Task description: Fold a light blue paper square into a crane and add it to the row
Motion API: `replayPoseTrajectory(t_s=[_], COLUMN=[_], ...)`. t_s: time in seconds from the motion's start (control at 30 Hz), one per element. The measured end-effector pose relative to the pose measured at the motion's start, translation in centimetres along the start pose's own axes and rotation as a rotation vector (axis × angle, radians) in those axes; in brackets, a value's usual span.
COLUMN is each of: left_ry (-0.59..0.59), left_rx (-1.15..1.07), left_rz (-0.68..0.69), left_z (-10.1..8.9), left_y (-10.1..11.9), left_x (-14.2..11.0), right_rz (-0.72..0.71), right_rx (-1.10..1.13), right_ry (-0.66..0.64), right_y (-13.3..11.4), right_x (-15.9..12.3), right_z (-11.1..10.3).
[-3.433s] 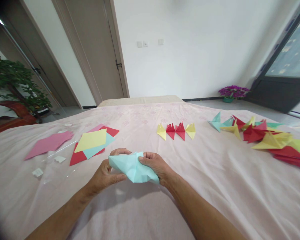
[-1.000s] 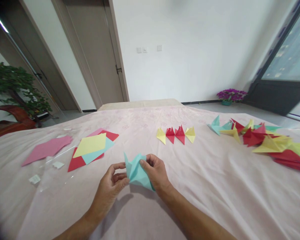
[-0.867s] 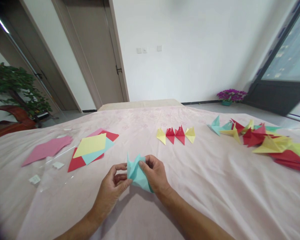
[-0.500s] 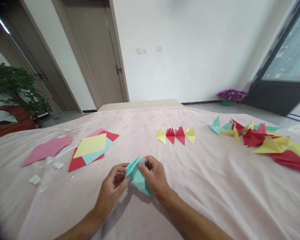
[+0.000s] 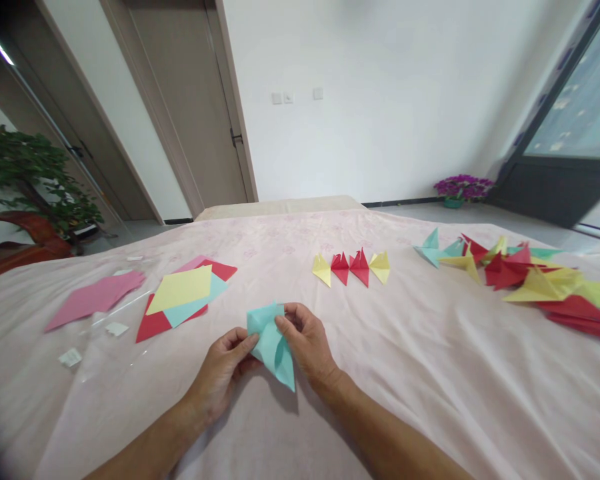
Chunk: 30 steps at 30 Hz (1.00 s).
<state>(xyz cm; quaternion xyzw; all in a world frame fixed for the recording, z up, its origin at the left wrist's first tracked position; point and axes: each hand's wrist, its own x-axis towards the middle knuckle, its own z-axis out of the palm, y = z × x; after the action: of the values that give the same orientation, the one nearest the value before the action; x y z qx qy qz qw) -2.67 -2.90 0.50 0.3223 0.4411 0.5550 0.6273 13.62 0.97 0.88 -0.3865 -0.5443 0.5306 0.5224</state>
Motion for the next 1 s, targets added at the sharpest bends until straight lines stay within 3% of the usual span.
replayPoseTrajectory(t_s=[0.1, 0.2, 0.3, 0.4, 0.57, 1.0], left_ry=[0.036, 0.087, 0.112, 0.085, 0.032, -0.074], left_rx=[-0.116, -0.232, -0.301, -0.311, -0.284, -0.161], left_rz=[-0.065, -0.112, -0.115, -0.115, -0.108, -0.031], left_z=[-0.2, -0.5, -0.6, -0.7, -0.5, 0.5], left_y=[0.3, 0.8, 1.0, 1.0, 0.7, 0.2], left_x=[0.4, 0.8, 1.0, 1.0, 0.6, -0.1], right_rz=[-0.098, -0.313, -0.602, -0.726, -0.755, -0.547], right_rx=[-0.122, -0.321, -0.539, -0.738, -0.84, -0.756], right_ry=[0.007, 0.006, -0.095, -0.217, -0.194, -0.003], right_y=[-0.3, -0.8, -1.5, -2.2, -2.2, -1.0], right_x=[-0.4, -0.8, -0.9, -0.8, -0.3, 0.0], right_z=[-0.2, -0.6, -1.0, -1.0, -0.6, -0.7])
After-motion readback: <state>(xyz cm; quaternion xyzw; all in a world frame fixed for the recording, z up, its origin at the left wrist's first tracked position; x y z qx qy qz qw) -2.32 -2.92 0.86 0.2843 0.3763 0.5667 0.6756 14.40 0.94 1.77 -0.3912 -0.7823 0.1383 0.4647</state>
